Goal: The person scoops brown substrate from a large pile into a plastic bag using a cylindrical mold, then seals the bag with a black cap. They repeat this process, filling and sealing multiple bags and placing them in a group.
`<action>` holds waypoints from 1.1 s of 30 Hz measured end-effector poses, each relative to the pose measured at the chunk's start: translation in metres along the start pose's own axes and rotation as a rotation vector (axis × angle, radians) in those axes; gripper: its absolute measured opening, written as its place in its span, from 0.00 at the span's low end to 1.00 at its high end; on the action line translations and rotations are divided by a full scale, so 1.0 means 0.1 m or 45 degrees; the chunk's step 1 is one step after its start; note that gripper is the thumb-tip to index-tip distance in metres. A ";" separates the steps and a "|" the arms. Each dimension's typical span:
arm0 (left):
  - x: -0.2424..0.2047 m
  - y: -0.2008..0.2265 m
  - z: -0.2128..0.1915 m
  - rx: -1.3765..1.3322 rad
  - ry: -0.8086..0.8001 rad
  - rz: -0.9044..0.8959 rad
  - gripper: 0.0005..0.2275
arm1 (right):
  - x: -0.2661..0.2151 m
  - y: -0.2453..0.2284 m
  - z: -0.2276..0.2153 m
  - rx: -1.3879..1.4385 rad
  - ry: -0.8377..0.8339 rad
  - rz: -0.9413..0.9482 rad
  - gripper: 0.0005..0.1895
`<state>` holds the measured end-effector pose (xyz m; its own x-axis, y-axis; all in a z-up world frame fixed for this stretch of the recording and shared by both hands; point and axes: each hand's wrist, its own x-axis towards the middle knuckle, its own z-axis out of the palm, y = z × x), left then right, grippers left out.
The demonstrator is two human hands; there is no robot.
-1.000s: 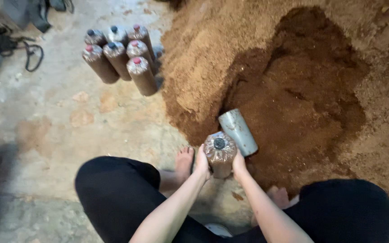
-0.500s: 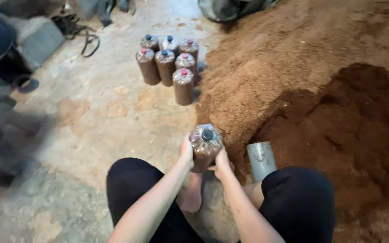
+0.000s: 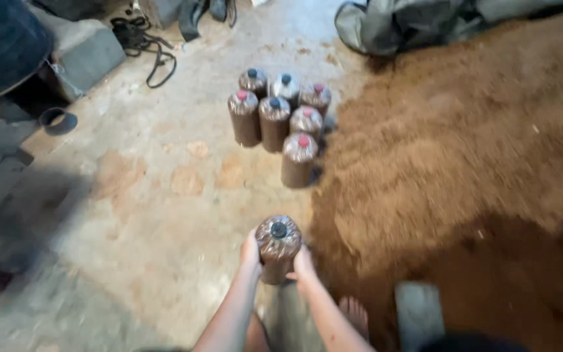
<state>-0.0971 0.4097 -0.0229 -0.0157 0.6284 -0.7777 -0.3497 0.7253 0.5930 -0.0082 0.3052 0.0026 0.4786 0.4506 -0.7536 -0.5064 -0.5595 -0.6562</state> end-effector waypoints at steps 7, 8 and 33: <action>1.47 0.79 0.78 -0.183 -0.074 0.139 0.09 | 0.95 -0.98 0.89 0.164 -0.056 -0.022 0.38; 1.64 0.87 0.90 -0.145 -0.122 0.240 0.12 | 0.97 -1.14 0.98 0.242 -0.118 -0.130 0.39; 2.04 1.46 2.12 -0.377 -0.479 0.019 0.40 | 1.75 -2.07 1.78 0.584 0.017 -0.489 0.36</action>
<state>0.0471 0.7037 -0.0508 0.2982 0.7362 -0.6076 -0.6046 0.6382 0.4766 0.0528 0.6235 -0.0006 0.6961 0.5509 -0.4604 -0.5522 0.0009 -0.8337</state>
